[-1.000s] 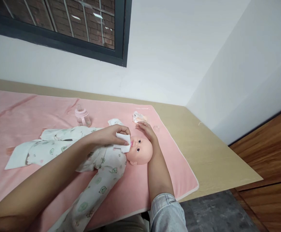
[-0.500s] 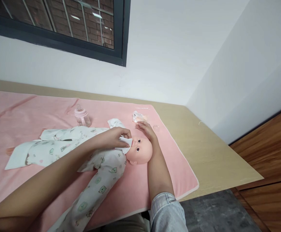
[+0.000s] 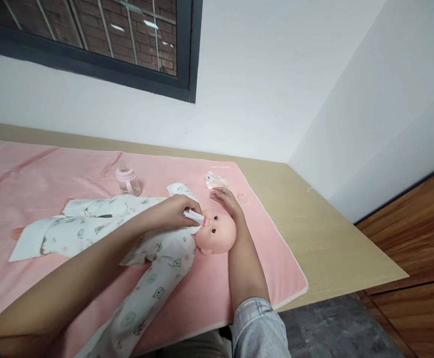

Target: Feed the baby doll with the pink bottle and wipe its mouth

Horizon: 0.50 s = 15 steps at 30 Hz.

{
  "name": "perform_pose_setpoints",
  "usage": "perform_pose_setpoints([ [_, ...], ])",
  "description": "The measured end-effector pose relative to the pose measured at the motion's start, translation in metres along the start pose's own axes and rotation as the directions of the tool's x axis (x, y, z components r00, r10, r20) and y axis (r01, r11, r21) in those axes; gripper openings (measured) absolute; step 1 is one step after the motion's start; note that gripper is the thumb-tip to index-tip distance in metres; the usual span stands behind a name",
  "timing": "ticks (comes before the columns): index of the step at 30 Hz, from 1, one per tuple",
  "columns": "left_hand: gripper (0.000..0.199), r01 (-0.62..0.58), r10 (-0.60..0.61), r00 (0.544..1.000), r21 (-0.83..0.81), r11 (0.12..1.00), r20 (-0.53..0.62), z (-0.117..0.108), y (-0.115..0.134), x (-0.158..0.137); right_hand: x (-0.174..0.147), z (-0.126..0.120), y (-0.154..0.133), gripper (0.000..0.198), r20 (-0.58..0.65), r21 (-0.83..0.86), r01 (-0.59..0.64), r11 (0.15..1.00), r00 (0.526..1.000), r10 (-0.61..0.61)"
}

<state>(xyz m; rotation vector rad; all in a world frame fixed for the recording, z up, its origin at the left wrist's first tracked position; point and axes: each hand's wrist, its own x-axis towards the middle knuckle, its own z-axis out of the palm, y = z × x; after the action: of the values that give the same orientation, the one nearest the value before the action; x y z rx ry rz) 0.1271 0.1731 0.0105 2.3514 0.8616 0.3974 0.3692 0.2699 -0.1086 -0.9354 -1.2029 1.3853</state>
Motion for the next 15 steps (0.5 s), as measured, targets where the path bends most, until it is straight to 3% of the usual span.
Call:
perform_pose_setpoints([
  [15,0.02,-0.078,0.077,0.995,-0.008,0.997,-0.056,-0.0023,-0.0071,0.0023,0.0015,-0.0017,0.0025,0.037,0.004,-0.001,0.006,1.0,1.0,-0.006],
])
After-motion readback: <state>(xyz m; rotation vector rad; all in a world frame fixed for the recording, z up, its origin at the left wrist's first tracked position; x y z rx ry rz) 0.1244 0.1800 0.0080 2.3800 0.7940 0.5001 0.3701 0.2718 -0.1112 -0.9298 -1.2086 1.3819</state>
